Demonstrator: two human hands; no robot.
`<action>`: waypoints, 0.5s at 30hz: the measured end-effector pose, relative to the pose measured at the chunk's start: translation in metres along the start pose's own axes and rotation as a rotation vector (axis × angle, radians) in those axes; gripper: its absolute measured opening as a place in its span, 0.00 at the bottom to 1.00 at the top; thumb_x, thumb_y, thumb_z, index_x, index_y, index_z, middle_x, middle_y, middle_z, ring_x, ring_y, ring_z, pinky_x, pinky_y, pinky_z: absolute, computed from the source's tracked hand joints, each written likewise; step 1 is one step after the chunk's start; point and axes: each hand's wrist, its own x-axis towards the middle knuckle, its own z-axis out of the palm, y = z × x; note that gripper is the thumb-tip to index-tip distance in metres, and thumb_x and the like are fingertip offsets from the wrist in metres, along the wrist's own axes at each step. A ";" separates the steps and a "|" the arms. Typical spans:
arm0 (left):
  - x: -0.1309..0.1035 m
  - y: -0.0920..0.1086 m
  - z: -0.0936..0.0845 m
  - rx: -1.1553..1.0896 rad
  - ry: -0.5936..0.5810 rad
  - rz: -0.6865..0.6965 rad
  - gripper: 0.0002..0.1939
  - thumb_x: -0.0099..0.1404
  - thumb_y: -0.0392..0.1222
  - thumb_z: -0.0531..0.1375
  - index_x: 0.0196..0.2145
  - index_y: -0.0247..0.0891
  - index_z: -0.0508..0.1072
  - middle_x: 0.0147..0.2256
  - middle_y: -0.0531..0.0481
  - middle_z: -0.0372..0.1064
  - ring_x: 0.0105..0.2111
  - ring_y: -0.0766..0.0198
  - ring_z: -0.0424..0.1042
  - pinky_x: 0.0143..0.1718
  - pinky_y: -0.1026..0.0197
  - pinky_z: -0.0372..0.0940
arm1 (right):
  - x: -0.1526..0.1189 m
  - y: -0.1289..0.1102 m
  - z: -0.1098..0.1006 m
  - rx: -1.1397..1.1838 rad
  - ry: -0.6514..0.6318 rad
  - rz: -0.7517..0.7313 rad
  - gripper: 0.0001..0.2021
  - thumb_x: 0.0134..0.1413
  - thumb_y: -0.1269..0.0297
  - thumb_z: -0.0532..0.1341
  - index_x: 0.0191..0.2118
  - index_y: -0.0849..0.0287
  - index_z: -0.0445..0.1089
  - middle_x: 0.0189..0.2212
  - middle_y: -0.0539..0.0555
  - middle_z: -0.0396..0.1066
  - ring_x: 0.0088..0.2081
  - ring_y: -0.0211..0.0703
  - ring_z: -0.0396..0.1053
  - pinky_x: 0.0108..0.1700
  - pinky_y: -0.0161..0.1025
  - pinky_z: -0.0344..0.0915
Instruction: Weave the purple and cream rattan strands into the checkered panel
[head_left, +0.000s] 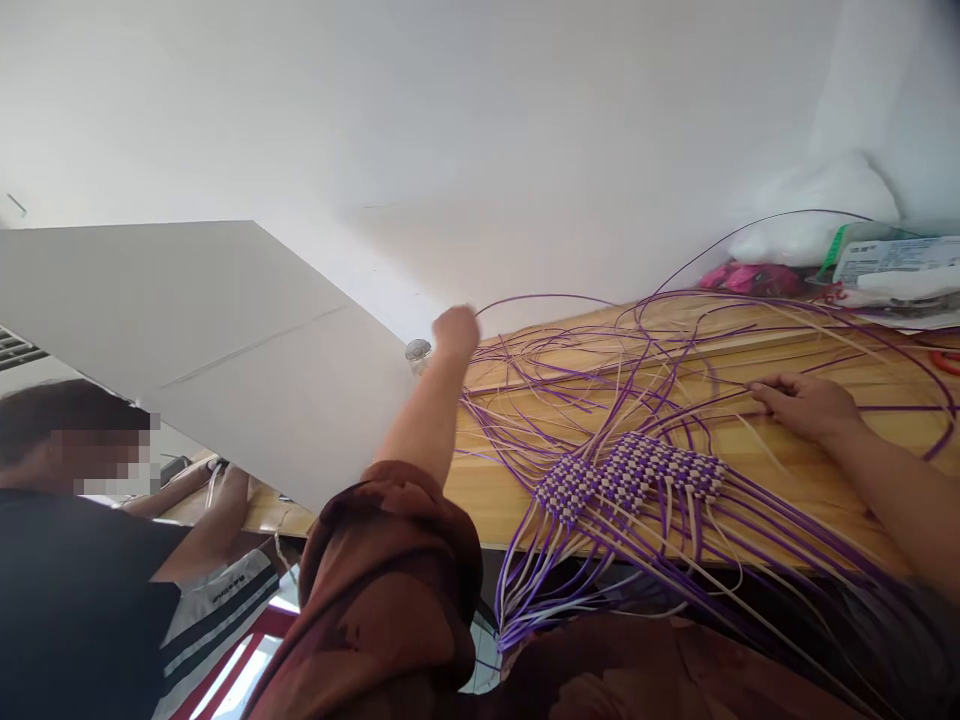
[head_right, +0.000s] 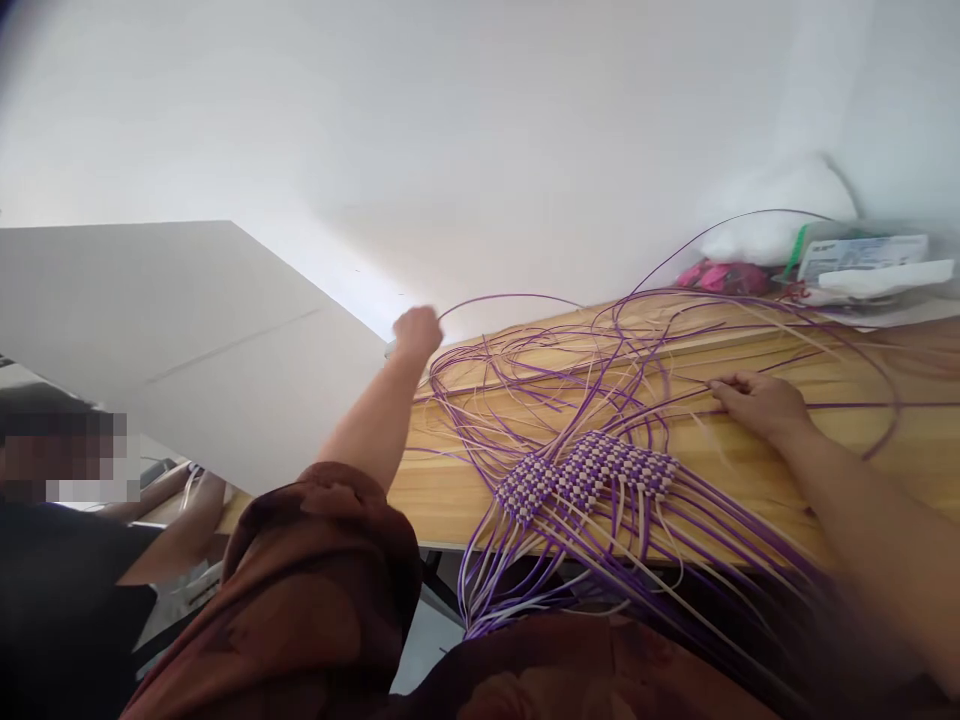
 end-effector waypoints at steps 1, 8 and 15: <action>0.009 -0.011 -0.008 0.044 -0.011 -0.024 0.23 0.62 0.49 0.61 0.48 0.25 0.68 0.41 0.45 0.71 0.37 0.62 0.72 0.42 0.50 0.68 | -0.001 -0.002 -0.001 0.012 -0.011 0.014 0.20 0.44 0.49 0.56 0.37 0.57 0.75 0.24 0.53 0.75 0.33 0.52 0.72 0.34 0.42 0.63; -0.003 -0.072 0.014 0.228 -0.140 -0.063 0.19 0.66 0.46 0.58 0.51 0.35 0.68 0.51 0.42 0.66 0.48 0.56 0.68 0.48 0.47 0.66 | -0.009 -0.011 -0.003 0.060 -0.031 0.079 0.20 0.46 0.50 0.57 0.40 0.57 0.74 0.26 0.52 0.75 0.35 0.49 0.71 0.37 0.40 0.61; -0.036 -0.079 0.065 0.196 -0.244 -0.039 0.12 0.65 0.47 0.58 0.40 0.37 0.74 0.44 0.41 0.71 0.48 0.54 0.69 0.51 0.49 0.63 | -0.009 -0.012 -0.004 0.059 -0.026 0.086 0.19 0.46 0.50 0.58 0.39 0.57 0.75 0.26 0.52 0.76 0.35 0.50 0.71 0.36 0.41 0.61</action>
